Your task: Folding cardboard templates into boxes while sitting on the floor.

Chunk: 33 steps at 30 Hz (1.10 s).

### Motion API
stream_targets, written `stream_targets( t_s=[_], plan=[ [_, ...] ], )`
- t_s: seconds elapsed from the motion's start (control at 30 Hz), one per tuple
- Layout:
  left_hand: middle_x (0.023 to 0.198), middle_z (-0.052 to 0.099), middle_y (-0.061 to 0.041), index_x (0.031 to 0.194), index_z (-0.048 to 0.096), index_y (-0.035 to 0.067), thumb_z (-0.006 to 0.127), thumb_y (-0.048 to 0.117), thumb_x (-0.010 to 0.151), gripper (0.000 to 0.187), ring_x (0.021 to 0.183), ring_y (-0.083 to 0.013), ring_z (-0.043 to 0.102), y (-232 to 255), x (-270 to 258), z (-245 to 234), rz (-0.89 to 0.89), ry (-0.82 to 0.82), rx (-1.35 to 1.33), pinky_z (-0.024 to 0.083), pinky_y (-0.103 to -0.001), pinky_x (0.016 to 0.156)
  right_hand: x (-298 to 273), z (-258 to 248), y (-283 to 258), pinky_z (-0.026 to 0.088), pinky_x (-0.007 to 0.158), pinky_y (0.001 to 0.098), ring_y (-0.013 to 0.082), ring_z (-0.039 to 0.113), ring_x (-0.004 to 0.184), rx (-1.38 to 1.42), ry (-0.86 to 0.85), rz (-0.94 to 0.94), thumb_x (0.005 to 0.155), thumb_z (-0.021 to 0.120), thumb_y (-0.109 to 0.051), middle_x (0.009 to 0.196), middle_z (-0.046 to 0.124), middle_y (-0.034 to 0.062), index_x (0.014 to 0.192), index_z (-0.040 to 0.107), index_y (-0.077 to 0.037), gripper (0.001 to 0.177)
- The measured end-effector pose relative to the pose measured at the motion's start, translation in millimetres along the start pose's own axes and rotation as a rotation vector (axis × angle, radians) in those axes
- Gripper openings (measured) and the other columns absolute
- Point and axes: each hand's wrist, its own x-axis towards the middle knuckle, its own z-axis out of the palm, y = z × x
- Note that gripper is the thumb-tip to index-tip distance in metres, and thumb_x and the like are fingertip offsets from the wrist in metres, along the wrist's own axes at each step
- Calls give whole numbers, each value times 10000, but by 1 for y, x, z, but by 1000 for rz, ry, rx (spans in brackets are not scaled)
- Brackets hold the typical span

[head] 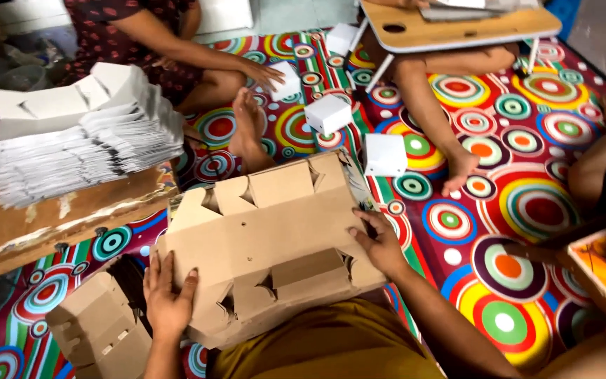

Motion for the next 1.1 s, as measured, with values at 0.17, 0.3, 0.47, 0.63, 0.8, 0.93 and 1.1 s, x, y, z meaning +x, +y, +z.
stream_targets(
  t_s=[0.17, 0.3, 0.47, 0.63, 0.8, 0.93, 1.1],
  plan=[
    [1710, 288, -53, 1519, 494, 229, 619, 505, 866, 720, 1552, -355, 210, 5, -3, -3, -8, 24, -14, 212, -490, 1224, -3, 0, 2, 424, 1102, 301, 199, 591, 1239, -2, -10, -67, 892, 766, -220, 1243, 644, 65, 1342, 686, -149, 463],
    [1708, 290, -39, 1526, 481, 246, 603, 526, 860, 733, 1555, -344, 207, 8, -1, -2, -43, 9, -3, 218, -499, 1219, -1, -1, 0, 408, 1138, 314, 207, 572, 1273, 21, -23, -53, 898, 756, -203, 1267, 632, 69, 1352, 677, -146, 465],
    [1708, 290, -55, 1530, 482, 250, 593, 520, 850, 740, 1556, -333, 212, 8, -3, -3, -43, 8, 5, 215, -500, 1217, -2, 1, -7, 439, 1143, 314, 210, 592, 1294, 49, -28, -2, 895, 749, -191, 1307, 630, 85, 1348, 678, -139, 462],
    [1697, 323, -98, 1521, 499, 277, 614, 545, 839, 742, 1539, -392, 256, -18, 4, 13, 31, 66, 41, 205, -480, 1230, 0, 3, 6, 441, 1135, 321, 213, 617, 1283, 74, 0, -16, 883, 766, -211, 1317, 646, 87, 1328, 698, -139, 457],
    [1712, 287, 4, 1534, 467, 322, 584, 589, 820, 772, 1583, -294, 179, 11, 2, -3, -148, -37, 23, 220, -486, 1221, 1, 4, 9, 436, 1162, 318, 208, 601, 1304, 140, -4, -58, 888, 768, -153, 1303, 633, 84, 1331, 691, -122, 450],
    [1709, 296, -2, 1537, 466, 311, 597, 568, 831, 763, 1581, -296, 181, 17, 1, -5, -136, -27, 15, 228, -489, 1217, 1, 0, -1, 420, 1160, 329, 209, 577, 1314, 54, -7, 25, 882, 767, -211, 1321, 632, 59, 1339, 694, -166, 465],
    [1708, 302, -20, 1528, 482, 308, 613, 557, 830, 753, 1574, -314, 195, 5, 0, 0, -99, -5, 18, 224, -481, 1217, 0, 3, 9, 439, 1142, 312, 203, 604, 1287, 83, -1, -24, 879, 771, -192, 1298, 645, 72, 1324, 701, -134, 454]
  ],
)
